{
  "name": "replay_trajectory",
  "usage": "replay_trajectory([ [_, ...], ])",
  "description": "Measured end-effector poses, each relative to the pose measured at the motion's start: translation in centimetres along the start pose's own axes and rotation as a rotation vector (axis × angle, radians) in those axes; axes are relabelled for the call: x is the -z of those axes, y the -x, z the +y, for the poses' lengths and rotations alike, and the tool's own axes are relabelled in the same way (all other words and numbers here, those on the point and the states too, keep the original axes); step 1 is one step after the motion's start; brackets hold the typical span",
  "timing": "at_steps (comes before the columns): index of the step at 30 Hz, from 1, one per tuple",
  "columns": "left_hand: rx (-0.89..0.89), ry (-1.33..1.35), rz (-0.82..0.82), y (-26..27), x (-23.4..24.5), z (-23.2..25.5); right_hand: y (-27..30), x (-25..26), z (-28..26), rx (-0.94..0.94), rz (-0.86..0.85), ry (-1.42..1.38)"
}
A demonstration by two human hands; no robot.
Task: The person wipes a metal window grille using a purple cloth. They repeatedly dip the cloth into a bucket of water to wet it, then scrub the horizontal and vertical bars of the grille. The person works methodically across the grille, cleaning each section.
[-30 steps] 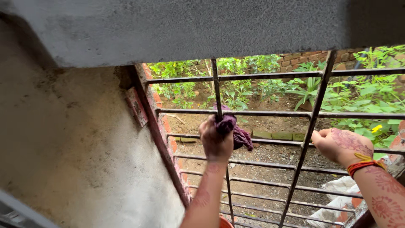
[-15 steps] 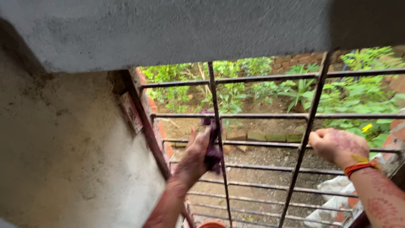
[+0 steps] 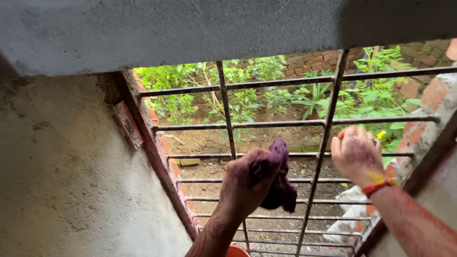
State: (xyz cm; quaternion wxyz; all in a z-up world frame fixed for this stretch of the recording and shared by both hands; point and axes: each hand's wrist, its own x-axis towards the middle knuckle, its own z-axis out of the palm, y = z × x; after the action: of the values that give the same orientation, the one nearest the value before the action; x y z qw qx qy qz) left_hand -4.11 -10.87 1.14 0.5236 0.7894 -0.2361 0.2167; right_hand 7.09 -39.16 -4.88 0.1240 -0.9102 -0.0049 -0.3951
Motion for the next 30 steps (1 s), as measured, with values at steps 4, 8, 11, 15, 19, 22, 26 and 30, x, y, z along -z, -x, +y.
replay_trajectory([
  [4,0.438,0.132,0.032,-2.3,-1.2,0.8,3.1,3.4,-4.5,0.320,0.064,-0.406],
  [8,0.572,0.669,-0.157,-3.2,-3.5,0.6,5.3,7.5,-10.5,0.485,-0.026,-0.859],
  [11,0.497,0.889,-0.414,-2.7,-3.1,-0.7,4.5,8.3,-9.9,0.150,-0.266,-1.047],
  [15,0.201,0.131,-0.257,-1.5,-0.8,-3.7,5.9,7.0,-8.1,-0.187,-0.021,-1.211],
  [19,0.003,-0.759,0.472,-0.7,2.3,-6.3,5.7,4.4,-9.3,-0.135,0.414,-0.948],
  [22,-0.243,-0.850,0.524,-1.3,3.3,-7.9,5.8,2.8,-12.2,-0.018,0.491,-0.682],
  [26,-0.029,-0.884,-0.008,-2.8,4.1,-9.9,5.7,2.1,-12.7,0.065,0.325,-0.565],
  [30,-0.052,-0.950,-0.004,-3.4,4.5,-9.5,7.7,3.2,-9.6,-0.105,0.276,-0.981],
])
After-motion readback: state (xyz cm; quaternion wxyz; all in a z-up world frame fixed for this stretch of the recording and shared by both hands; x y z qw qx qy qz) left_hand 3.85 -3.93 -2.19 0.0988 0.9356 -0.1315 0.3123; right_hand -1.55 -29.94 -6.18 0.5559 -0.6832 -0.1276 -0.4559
